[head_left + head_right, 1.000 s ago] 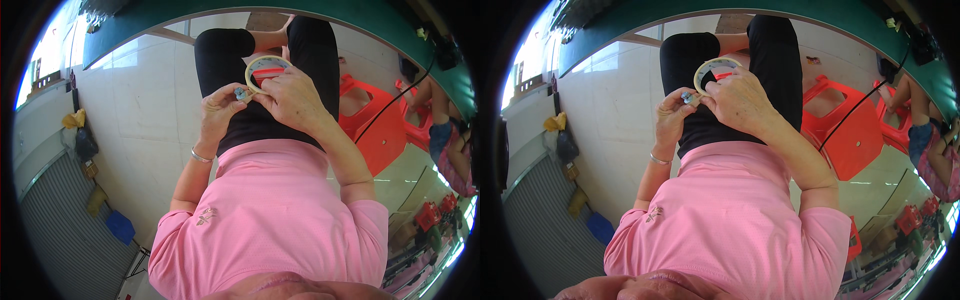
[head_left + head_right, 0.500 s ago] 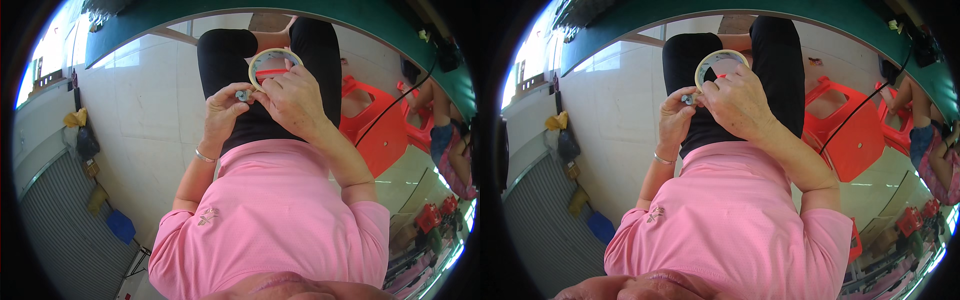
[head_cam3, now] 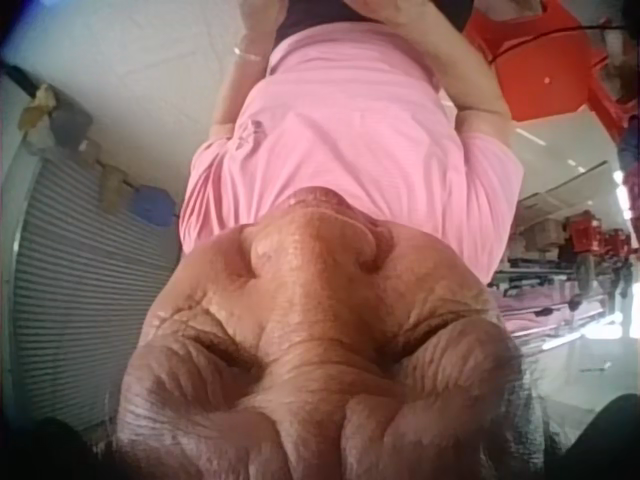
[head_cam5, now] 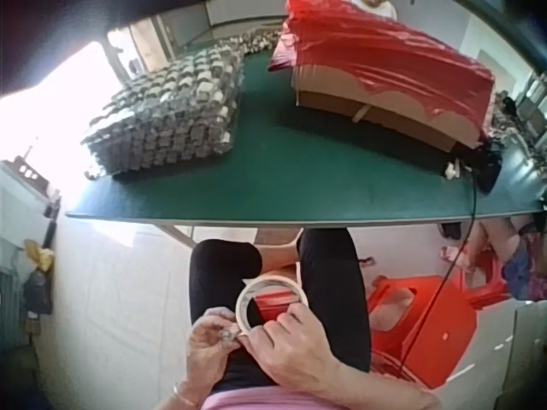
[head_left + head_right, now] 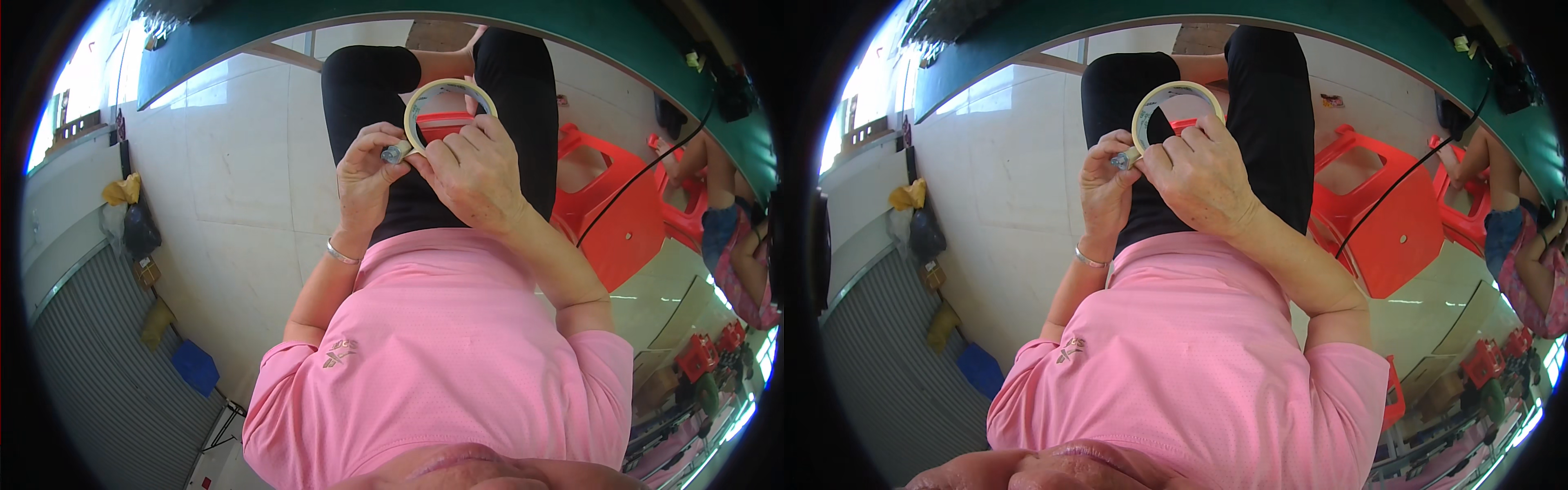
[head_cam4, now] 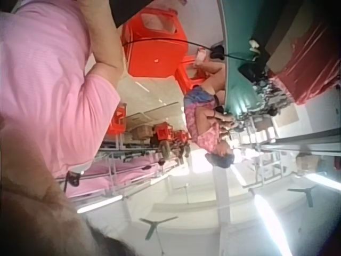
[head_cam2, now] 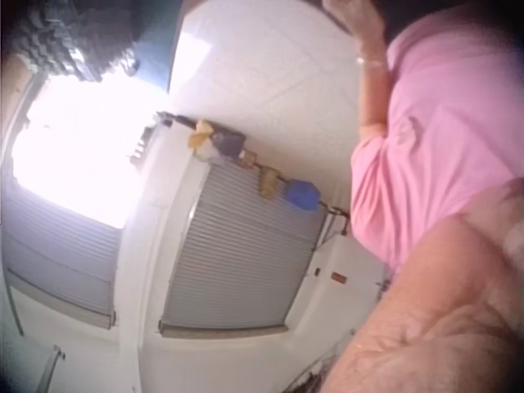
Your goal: Taping small electronic components and placing them into a plastic tray.
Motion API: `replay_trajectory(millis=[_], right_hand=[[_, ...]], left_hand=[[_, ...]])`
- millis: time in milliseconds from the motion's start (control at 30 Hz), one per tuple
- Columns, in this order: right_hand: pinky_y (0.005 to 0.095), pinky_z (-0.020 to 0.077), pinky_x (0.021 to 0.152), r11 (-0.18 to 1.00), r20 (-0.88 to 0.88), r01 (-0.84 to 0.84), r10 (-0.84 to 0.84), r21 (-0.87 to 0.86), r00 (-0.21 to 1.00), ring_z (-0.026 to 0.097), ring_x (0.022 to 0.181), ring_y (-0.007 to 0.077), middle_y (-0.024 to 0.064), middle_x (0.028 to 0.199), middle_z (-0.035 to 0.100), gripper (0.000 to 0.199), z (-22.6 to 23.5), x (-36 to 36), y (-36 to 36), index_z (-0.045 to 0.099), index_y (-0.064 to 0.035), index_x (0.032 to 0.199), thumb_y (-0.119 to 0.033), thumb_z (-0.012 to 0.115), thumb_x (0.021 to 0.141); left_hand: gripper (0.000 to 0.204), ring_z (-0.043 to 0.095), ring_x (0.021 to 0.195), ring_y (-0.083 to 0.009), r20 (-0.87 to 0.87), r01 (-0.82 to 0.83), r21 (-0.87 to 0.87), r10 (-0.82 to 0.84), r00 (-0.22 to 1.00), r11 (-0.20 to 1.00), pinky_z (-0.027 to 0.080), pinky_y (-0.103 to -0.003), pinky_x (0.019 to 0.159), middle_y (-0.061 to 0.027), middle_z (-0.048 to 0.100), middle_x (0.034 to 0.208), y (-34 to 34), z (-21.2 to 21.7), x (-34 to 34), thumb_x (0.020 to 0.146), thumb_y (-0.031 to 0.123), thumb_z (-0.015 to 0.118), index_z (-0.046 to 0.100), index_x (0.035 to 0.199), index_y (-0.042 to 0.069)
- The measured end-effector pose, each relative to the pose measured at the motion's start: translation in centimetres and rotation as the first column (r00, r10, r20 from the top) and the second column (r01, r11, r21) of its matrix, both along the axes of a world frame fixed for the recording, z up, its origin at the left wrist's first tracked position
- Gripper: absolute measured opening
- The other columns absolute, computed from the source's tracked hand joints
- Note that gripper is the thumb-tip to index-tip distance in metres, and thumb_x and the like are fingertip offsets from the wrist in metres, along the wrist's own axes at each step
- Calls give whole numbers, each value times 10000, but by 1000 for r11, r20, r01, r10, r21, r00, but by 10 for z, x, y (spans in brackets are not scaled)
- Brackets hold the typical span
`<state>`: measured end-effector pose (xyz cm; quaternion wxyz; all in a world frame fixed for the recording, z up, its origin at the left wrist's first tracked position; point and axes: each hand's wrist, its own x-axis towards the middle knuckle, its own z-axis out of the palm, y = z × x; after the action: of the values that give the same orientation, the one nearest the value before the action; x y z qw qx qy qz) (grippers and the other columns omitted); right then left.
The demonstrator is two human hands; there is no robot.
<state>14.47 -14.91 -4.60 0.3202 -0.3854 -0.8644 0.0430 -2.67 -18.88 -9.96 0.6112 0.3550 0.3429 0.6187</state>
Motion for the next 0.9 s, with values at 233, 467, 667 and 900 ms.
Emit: replay_trajectory(millis=[233,467,667,900], right_hand=[[338,408,670,998,42,1,1,-67,999,548,603,191,41,597,536,240,-1,3,1,567,-74,679,-246,671,810],[333,404,662,986,35,-87,93,-140,995,562,625,196,49,613,554,219,10,-2,2,583,-74,700,-236,680,810],[345,388,618,959,123,-172,203,-224,971,504,573,194,57,633,538,134,17,-13,-19,583,-52,759,-168,641,792],[341,375,594,952,135,-225,256,-206,957,478,542,183,53,598,492,67,24,-29,-39,566,-41,726,-97,601,711]], left_hand=[[312,564,1005,-152,122,18,-90,-7,993,996,480,-266,887,-66,579,1087,-5,-4,5,810,-47,701,598,1099,5],[317,604,975,-164,231,-28,-193,74,970,981,485,-301,902,-80,629,1084,-8,-13,1,844,2,690,584,1142,14],[315,562,1018,-161,366,-50,-224,131,921,973,470,-276,912,-71,568,1083,-10,-34,-8,823,-14,704,572,1096,70],[349,571,1038,-206,422,-56,-147,113,899,988,477,-301,940,-105,566,1114,-13,-40,-13,807,0,718,567,1113,71]])
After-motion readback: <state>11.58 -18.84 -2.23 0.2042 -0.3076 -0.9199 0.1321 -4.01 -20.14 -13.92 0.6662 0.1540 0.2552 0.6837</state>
